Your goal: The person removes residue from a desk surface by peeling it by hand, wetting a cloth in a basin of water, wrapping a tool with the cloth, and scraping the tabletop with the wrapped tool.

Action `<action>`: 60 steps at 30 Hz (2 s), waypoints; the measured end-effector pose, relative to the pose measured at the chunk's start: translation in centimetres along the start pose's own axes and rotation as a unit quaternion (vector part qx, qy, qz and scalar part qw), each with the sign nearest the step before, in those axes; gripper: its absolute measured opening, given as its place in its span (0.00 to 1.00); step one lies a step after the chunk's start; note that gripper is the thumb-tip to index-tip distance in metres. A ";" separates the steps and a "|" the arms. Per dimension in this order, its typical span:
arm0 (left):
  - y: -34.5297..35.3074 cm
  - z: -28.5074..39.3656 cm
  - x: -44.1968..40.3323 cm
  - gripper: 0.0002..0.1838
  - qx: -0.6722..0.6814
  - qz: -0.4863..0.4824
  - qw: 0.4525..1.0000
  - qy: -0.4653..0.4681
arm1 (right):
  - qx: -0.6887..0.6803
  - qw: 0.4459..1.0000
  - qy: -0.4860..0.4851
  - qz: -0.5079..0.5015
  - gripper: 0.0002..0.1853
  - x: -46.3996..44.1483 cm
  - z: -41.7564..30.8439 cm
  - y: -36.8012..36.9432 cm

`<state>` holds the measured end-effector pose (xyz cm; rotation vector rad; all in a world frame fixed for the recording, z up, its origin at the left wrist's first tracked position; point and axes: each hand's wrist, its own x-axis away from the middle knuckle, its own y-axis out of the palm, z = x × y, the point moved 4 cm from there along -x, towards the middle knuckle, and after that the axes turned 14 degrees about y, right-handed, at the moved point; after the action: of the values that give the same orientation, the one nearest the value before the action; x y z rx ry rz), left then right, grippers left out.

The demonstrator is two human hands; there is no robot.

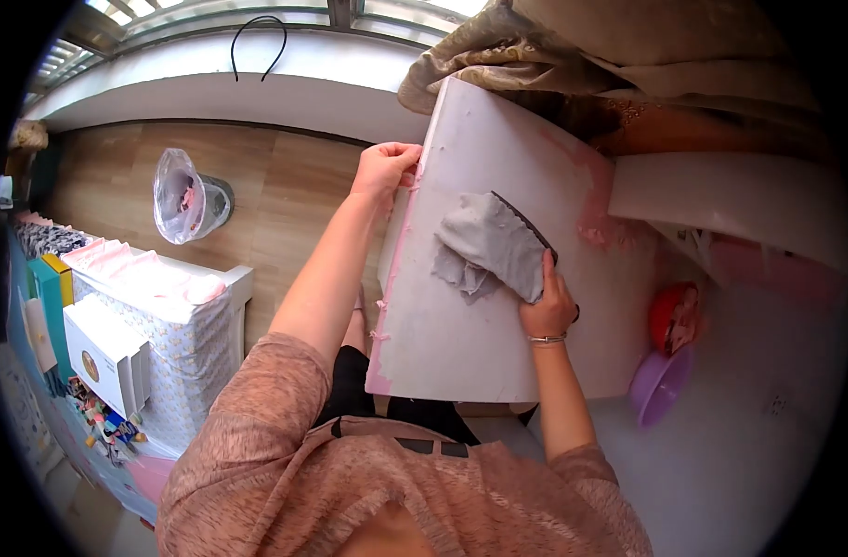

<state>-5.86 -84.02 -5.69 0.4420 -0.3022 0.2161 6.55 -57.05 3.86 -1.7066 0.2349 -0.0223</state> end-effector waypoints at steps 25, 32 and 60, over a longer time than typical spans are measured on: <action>1.7 5.7 3.9 0.17 -0.601 -0.285 0.745 0.053 | 0.014 0.999 0.010 0.033 0.36 0.2 0.3 0.5; 1.0 4.6 3.7 0.15 -0.564 -0.230 0.784 0.122 | -0.018 0.997 -0.015 0.071 0.37 0.4 0.3 0.5; -0.2 1.3 3.2 0.12 -0.458 -0.061 0.832 0.308 | -0.025 0.997 -0.013 0.076 0.38 0.7 0.8 1.0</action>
<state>-3.18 -84.35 -3.56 -0.5736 0.2757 0.0597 7.20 -56.47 2.67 -1.7325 0.3482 0.1193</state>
